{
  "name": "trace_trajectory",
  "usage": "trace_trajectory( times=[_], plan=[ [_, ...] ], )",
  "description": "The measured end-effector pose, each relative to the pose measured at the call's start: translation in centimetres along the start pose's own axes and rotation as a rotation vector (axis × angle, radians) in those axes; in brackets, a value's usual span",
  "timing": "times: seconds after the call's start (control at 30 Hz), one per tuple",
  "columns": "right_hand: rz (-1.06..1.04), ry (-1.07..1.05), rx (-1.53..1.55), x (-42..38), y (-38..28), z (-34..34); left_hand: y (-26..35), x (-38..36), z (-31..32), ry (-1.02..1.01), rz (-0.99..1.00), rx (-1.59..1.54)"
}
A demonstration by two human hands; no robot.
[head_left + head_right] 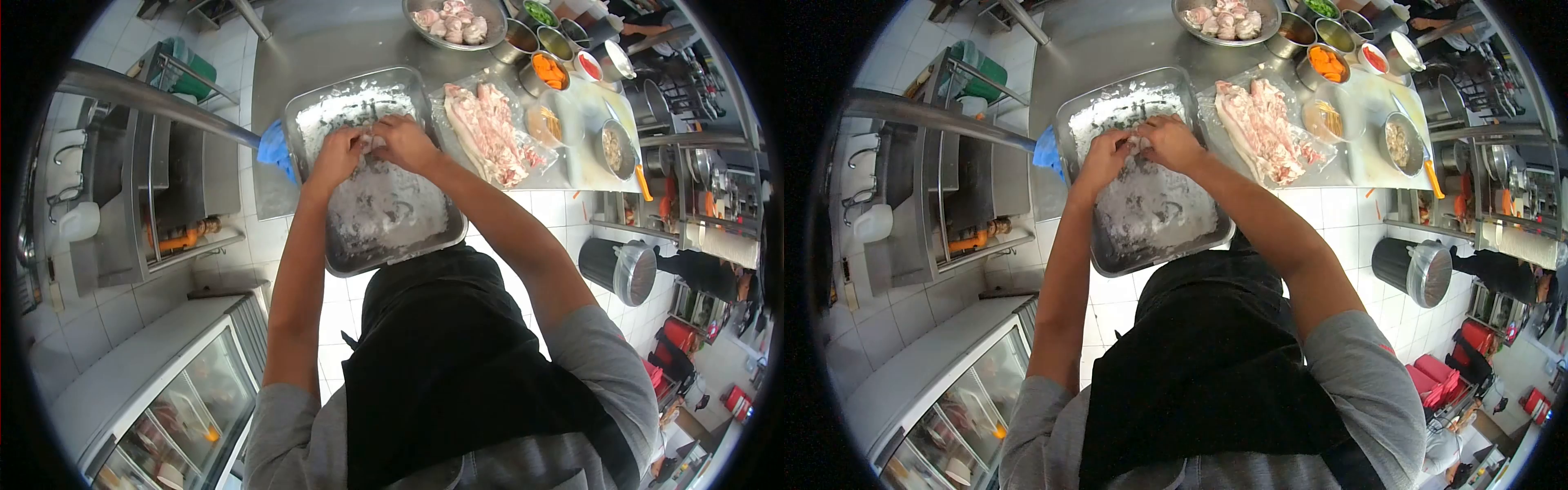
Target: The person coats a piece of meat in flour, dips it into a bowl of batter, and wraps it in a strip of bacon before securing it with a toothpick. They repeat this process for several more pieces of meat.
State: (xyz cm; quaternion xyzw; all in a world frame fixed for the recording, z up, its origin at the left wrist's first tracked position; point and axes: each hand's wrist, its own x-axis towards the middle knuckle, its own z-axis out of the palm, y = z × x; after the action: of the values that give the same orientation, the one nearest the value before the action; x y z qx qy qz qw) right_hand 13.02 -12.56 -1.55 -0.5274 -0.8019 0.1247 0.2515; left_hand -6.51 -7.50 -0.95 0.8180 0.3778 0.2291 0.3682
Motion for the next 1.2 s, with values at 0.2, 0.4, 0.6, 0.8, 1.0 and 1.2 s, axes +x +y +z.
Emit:
trace_trajectory(
  times=[0.2,0.4,0.6,0.8,1.0,1.2],
  plan=[
    [0.095,-0.069,0.141,1.3,1.5,0.5,0.4,0.1,0.3,0.174,0.078,0.034],
    [0.085,-0.046,0.044,1.6,1.3,-0.5,0.2,0.7,0.4,0.076,0.066,0.001],
    [0.068,0.118,0.111,0.9,1.2,0.2,-1.6,2.0,0.9,0.104,-0.115,-0.209],
    [0.52,-0.024,1.08,0.7,1.7,-0.5,0.7,0.0,-1.8,0.072,-0.24,-0.518],
    [0.681,-0.149,1.718,-2.1,-1.0,-3.4,5.1,-3.3,-0.2,0.112,-0.253,-0.778],
    [0.688,-0.117,1.715,-6.2,-1.0,-3.5,5.7,-4.1,3.7,0.183,-0.223,-0.856]
  ],
)
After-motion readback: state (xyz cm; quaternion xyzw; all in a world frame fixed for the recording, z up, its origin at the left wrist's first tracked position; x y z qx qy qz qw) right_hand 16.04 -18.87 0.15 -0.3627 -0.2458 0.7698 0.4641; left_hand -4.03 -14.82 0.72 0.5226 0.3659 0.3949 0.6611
